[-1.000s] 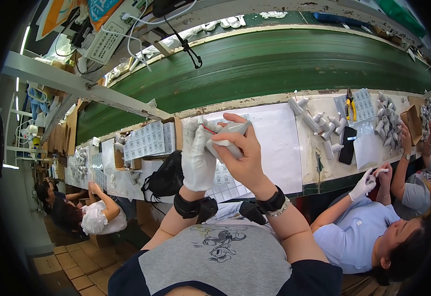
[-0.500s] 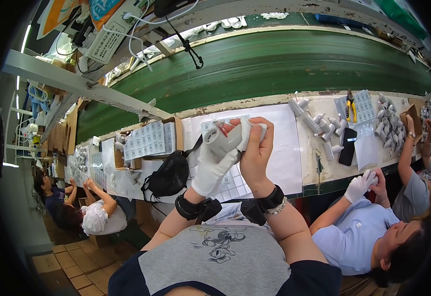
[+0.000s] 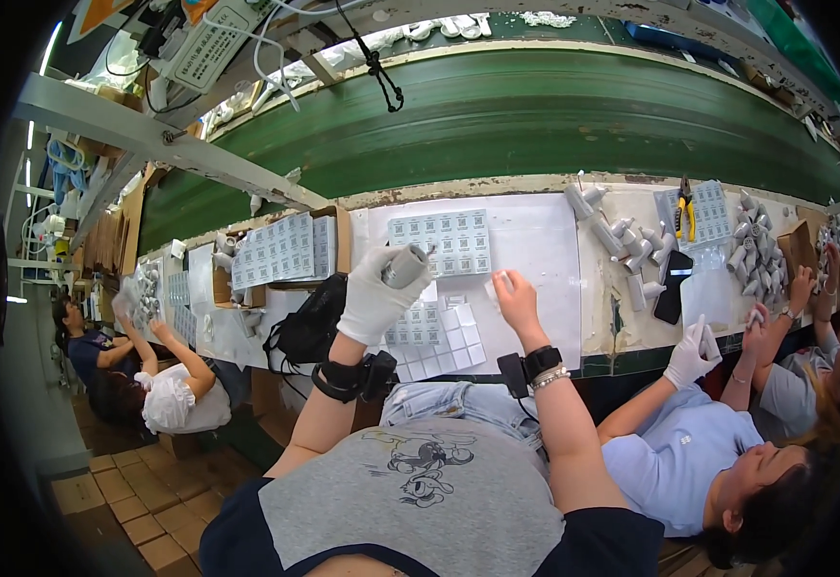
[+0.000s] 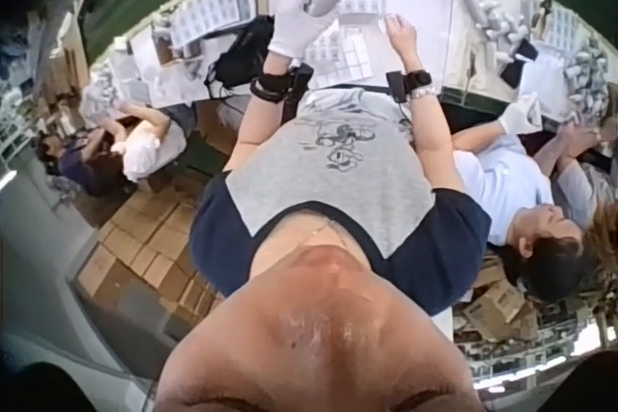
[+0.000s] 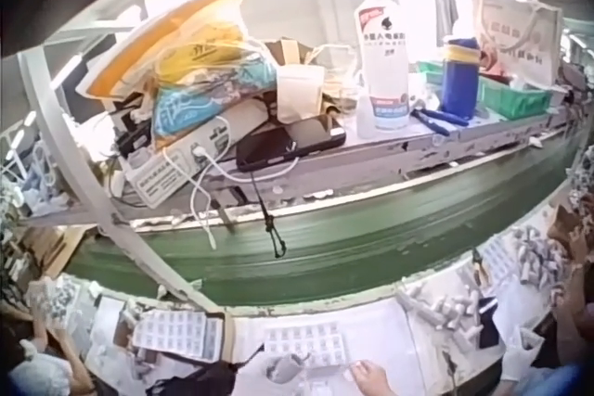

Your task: The person wipes a gray plastic component with a white pad, peels a sticker from a sheet, and applies it to the component before wiping it again and placing it into a tray.

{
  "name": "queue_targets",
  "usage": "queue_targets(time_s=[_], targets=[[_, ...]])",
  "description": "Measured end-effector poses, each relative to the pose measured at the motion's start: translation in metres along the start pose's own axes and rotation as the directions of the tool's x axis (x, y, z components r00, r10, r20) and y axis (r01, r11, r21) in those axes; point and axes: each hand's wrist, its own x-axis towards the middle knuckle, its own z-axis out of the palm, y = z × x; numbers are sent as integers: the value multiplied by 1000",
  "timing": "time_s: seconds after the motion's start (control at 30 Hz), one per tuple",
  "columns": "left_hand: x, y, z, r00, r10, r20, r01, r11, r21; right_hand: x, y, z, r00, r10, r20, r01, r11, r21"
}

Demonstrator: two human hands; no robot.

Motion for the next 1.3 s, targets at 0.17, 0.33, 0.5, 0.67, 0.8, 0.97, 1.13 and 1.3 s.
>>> queue_targets(time_s=[0.17, 0.33, 0.5, 0.67, 0.8, 0.97, 1.13, 1.3], targets=[[-15, -2, 4, 1000, -4, 20, 3, 998, 57, -20, 15, 14, 943, -267, -199, 172, 903, -394], [-19, -12, 3, 998, -4, 64, 4, 1000, -13, -13, -61, 4, 973, -217, -84, 223, 972, 77], [-19, -11, -1, 992, 97, 82, -95, 995, -24, -25, -140, 1, 897, -395, 199, 245, 818, 520], [-33, -23, -2, 993, 117, -6, -115, 963, -246, -29, -152, 2, 858, -444, 259, 281, 827, 487], [-30, -18, -2, 967, 41, -251, -86, 981, -171, -34, -159, 6, 912, -319, 259, 75, 750, 657], [-34, -48, 12, 998, -64, 29, 70, 903, -424, -41, -156, 31, 956, -188, 226, -16, 735, 678], [-58, -81, 4, 960, -260, 102, 279, 871, -404, -36, -117, 59, 950, 7, 312, -228, 697, 680], [-68, -121, -10, 909, -388, 153, 389, 656, -647, -23, -30, 87, 955, 236, 179, -269, 943, 194]])
